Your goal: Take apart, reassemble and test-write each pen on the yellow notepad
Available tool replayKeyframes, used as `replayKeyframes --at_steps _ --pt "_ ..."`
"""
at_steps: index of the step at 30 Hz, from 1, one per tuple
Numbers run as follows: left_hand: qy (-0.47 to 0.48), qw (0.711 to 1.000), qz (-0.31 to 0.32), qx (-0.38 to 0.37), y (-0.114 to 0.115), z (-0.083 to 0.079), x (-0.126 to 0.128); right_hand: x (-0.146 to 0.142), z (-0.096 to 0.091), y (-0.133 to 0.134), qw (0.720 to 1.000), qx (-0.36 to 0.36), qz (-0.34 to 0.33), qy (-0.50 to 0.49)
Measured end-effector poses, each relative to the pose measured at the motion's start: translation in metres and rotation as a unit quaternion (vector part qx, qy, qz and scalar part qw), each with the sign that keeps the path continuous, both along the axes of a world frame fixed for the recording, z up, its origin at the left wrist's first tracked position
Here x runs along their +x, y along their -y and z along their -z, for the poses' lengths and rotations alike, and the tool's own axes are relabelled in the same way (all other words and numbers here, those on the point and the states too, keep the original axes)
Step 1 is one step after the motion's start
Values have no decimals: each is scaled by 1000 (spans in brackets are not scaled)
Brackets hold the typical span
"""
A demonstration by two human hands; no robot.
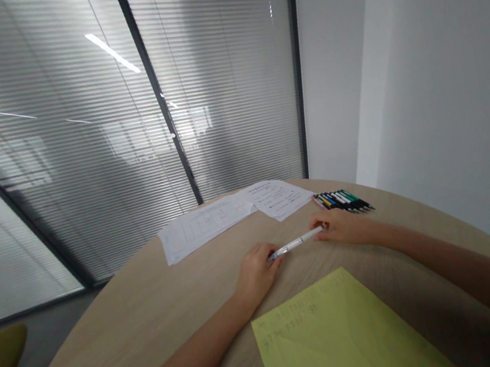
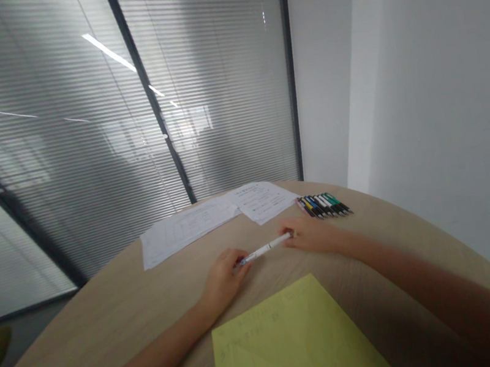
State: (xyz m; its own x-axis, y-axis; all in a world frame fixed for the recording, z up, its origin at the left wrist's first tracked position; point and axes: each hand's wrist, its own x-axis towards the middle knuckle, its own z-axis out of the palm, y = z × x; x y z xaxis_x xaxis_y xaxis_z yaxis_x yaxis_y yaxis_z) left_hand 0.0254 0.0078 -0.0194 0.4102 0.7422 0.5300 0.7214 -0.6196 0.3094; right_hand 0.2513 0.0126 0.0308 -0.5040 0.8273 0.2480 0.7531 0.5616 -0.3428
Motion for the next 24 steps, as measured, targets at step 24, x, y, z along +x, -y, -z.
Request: replayKeyframes --at_steps 24 --pt "-8 1000 10 19 0 1 -1 -2 0 3 1000 4 3 13"
